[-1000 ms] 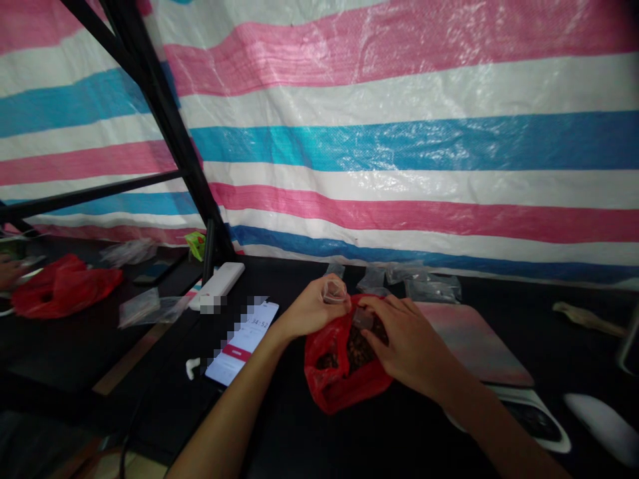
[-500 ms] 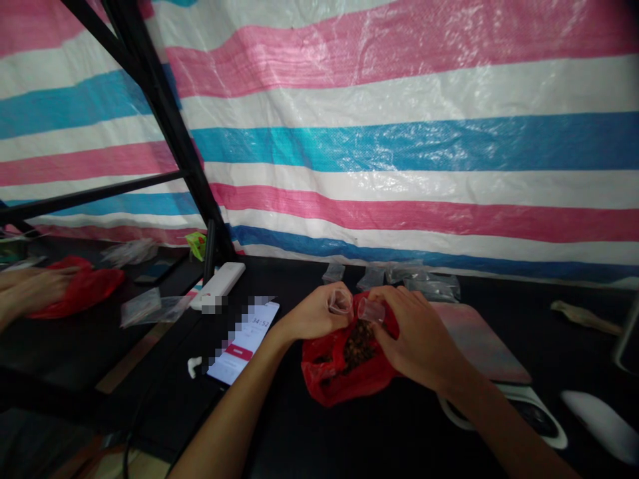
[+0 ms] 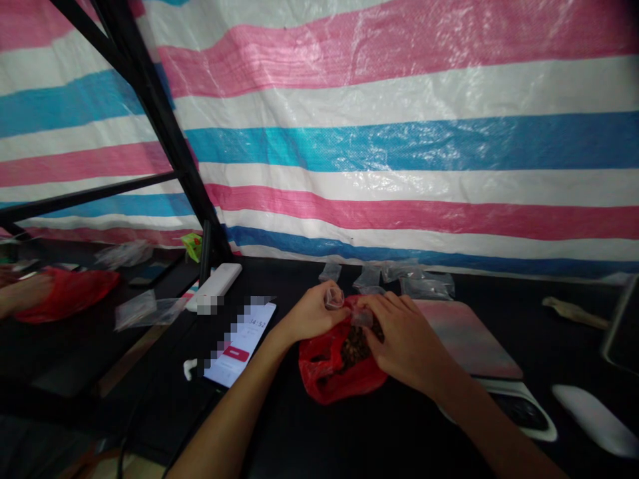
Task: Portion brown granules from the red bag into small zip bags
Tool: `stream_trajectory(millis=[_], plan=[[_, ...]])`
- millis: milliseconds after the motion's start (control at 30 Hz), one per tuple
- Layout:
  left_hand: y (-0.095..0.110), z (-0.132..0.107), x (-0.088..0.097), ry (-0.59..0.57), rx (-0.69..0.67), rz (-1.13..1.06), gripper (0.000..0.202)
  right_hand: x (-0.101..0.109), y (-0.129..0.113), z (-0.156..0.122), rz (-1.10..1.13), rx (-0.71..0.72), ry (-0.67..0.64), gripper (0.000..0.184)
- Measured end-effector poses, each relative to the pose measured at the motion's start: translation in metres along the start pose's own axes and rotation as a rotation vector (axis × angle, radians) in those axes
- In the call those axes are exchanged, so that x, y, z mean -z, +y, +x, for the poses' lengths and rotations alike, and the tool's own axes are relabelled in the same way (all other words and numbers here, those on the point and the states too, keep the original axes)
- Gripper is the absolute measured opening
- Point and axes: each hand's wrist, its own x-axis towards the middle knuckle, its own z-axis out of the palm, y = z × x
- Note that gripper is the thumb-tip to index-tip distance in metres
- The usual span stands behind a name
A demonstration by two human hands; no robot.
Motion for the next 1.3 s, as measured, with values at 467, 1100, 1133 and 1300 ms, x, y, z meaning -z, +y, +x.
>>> stream_trajectory(millis=[467,1100,1133,1300], plan=[[-0.001,0.006,0.006,0.052,-0.056,-0.122,0.012,0.008,0.011,0.003,0.106,-0.016,0.031,0.030],[-0.001,0.003,-0.003,-0.046,0.085,-0.146,0.017,0.006,0.010,-0.002,-0.013,0.037,-0.098,0.028],[-0.001,0.003,-0.004,-0.038,0.096,-0.161,0.017,0.006,0.010,-0.002,0.002,0.027,-0.108,0.028],[-0.002,0.003,-0.006,-0.016,0.124,-0.214,0.019,0.004,0.007,-0.003,0.076,-0.007,-0.120,0.024]])
